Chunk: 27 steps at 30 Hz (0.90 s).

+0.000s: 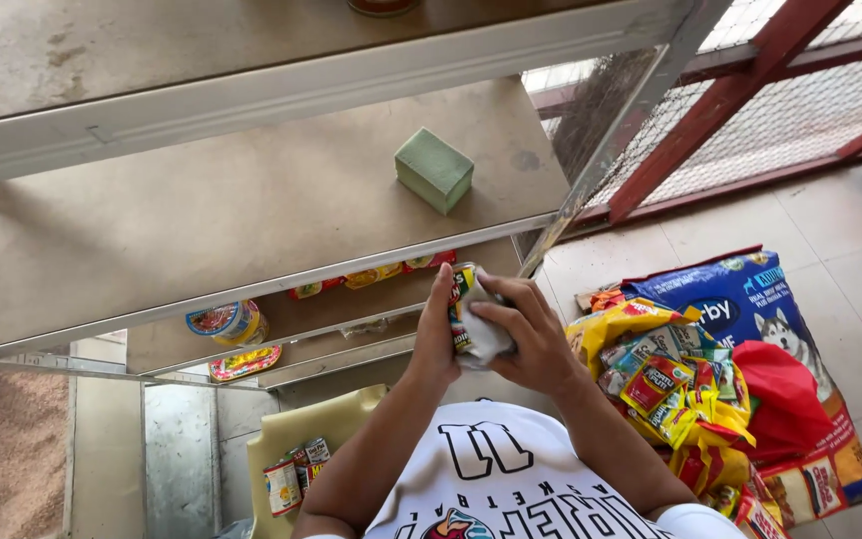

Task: Wiping canned goods with a cloth and placing them on a shelf.

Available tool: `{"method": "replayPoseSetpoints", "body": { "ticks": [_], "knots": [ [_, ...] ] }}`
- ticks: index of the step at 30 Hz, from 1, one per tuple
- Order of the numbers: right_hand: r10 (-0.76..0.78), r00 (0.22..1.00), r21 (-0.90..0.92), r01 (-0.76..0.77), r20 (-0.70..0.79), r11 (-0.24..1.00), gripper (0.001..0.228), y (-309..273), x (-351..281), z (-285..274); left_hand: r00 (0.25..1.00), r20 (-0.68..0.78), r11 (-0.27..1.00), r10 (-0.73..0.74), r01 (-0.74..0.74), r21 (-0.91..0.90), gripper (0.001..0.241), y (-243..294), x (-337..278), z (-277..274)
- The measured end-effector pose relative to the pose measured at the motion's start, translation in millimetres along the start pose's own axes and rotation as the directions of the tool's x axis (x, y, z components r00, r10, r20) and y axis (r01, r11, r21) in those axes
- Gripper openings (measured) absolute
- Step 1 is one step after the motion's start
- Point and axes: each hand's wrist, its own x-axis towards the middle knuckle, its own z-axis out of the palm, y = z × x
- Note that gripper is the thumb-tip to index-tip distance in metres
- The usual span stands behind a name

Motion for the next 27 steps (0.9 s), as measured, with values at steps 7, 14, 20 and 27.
{"method": "replayPoseSetpoints", "body": {
  "ticks": [7, 14, 20, 27],
  "knots": [
    [0.366, 0.917, 0.435, -0.266, -0.162, 0.860, 0.029, 33, -36, 21, 0.980, -0.139, 0.990, 0.139, -0.132, 0.055, 0.061, 2, -2, 15],
    [0.310, 0.931, 0.512, -0.365, 0.193, 0.778, 0.076, 3, 16, 9, 0.971, -0.213, 0.991, 0.109, -0.122, -0.050, 0.061, 2, 8, 4],
    [0.116, 0.962, 0.392, -0.210, 0.249, 0.896, 0.078, 19, 6, 11, 0.987, -0.160, 0.986, 0.026, -0.052, -0.161, 0.054, 15, 1, -3],
    [0.177, 0.978, 0.246, -0.145, -0.115, 0.958, 0.043, -5, 10, 12, 0.971, -0.227, 0.988, 0.071, -0.100, -0.118, 0.063, 0, 3, -1]
  ]
}}
